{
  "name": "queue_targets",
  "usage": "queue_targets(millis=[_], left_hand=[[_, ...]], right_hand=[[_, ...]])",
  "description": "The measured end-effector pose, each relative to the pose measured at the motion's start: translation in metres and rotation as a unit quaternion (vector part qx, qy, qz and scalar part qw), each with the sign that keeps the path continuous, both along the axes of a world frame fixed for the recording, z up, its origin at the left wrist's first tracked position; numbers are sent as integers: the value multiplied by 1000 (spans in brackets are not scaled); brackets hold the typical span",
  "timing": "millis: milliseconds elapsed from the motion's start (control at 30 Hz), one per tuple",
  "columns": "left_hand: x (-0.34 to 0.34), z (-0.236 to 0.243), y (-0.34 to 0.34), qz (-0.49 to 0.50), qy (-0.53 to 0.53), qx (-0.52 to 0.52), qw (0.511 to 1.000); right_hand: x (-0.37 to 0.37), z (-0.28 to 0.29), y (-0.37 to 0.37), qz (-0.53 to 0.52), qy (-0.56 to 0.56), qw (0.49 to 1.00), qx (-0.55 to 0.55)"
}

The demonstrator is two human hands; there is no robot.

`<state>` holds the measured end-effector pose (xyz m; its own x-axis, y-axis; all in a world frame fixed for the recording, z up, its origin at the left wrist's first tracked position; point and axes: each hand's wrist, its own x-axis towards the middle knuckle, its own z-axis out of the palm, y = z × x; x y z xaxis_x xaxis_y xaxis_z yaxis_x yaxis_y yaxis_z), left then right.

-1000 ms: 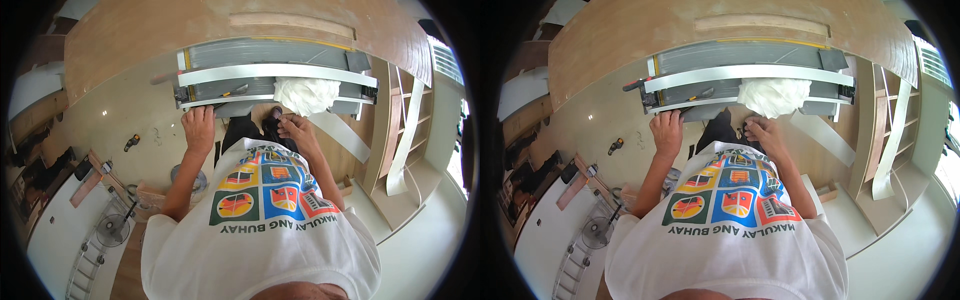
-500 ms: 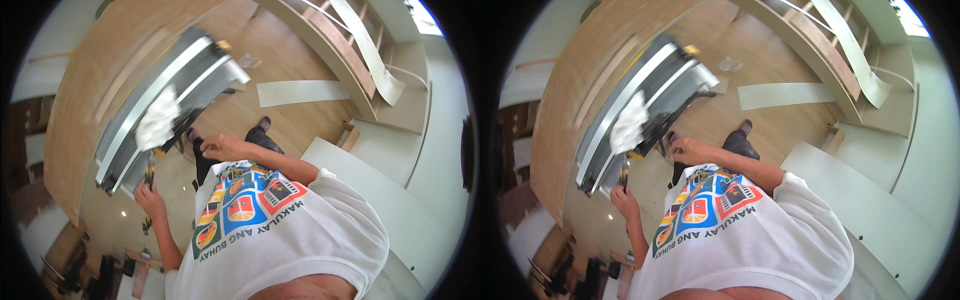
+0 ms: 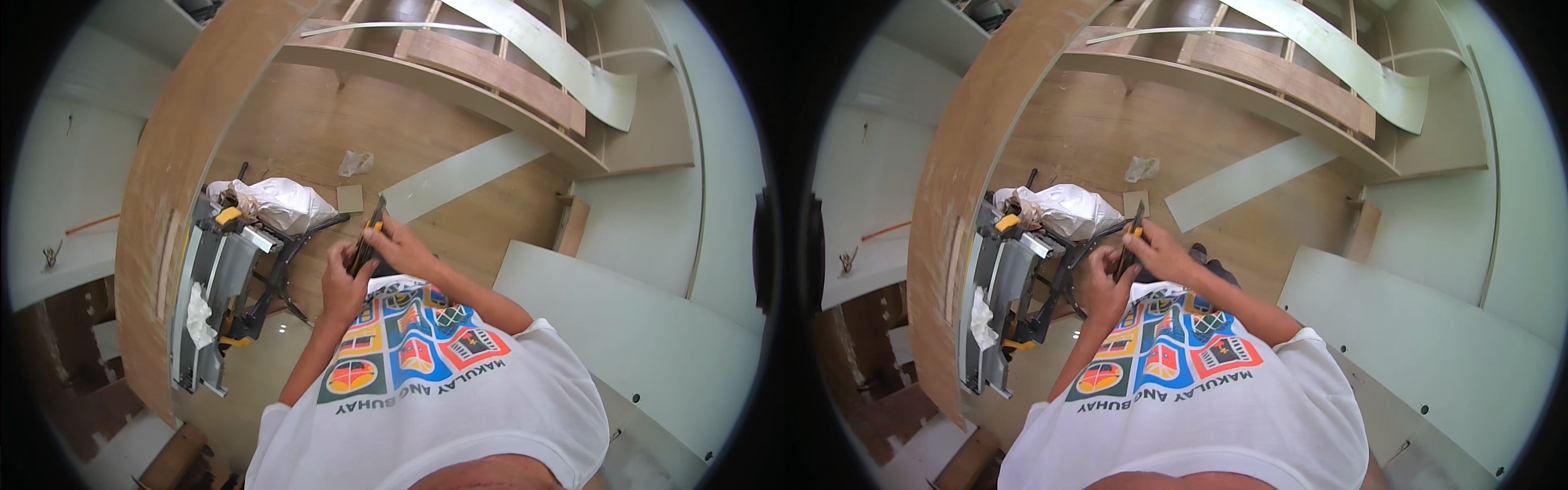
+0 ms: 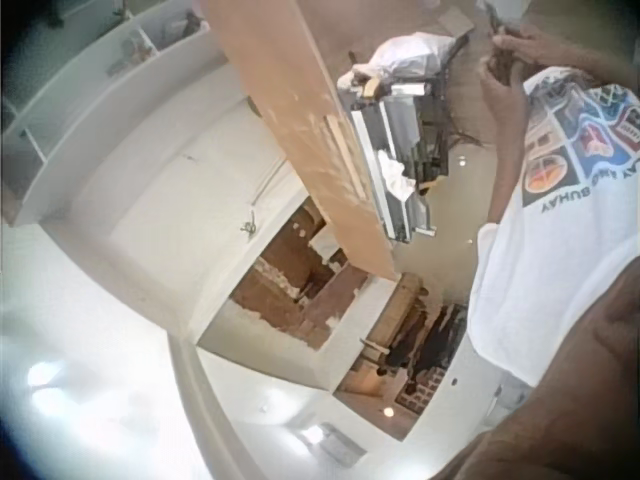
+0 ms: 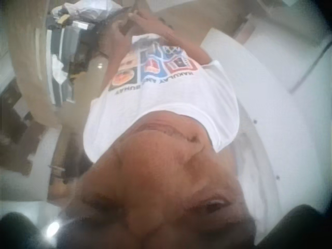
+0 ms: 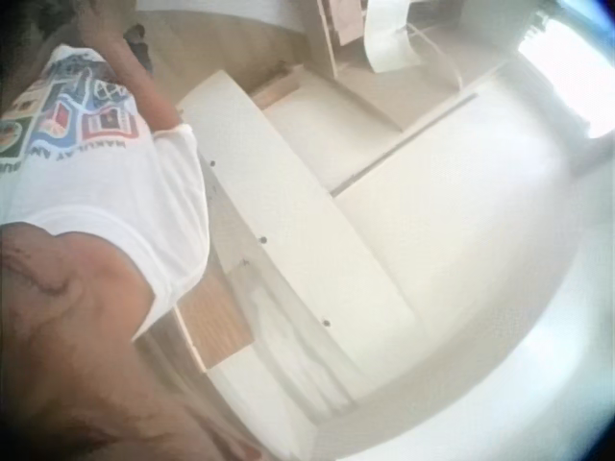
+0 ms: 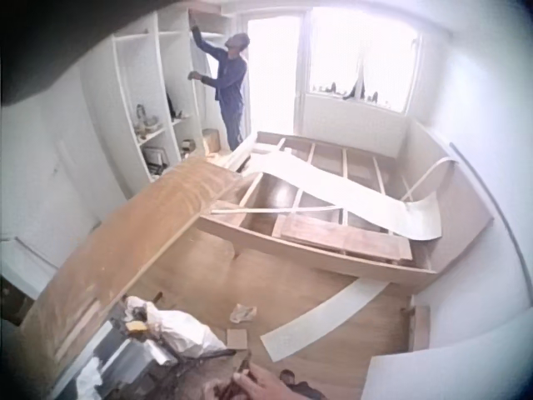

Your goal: The person trims the edges of a large wooden board using a utility knife and a metal straightedge. They scrape away excess material, wipe the surface with a cloth, and then place the board aside.

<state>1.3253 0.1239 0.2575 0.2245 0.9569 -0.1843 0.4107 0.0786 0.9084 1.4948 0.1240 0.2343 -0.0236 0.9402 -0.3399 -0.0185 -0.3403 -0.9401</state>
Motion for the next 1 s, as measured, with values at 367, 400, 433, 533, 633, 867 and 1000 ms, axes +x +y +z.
queue_targets(millis=[367, 400, 433, 533, 633, 867, 1000], left_hand=[[132, -59, 149, -89, -75, -40, 992], [140, -70, 167, -86, -76, -41, 993], [149, -78, 186, -83, -63, -50, 993], [171, -107, 249, -64, -23, -65, 996], [189, -130, 321, -27, 24, -93, 995], [206, -119, 421, 94, -9, -139, 986], [233, -118, 444, 183, -59, -165, 967]], right_hand=[[162, -37, 103, -308, 87, 943, -87], [177, -36, 125, -307, 107, 941, -97], [191, -34, 149, -310, 126, 937, -102], [223, -43, 228, -285, 98, 945, -129], [256, -43, 309, -246, 116, 951, -149], [328, -20, 469, -209, 46, 974, -73], [366, -25, 545, -188, 5, 977, -104]])
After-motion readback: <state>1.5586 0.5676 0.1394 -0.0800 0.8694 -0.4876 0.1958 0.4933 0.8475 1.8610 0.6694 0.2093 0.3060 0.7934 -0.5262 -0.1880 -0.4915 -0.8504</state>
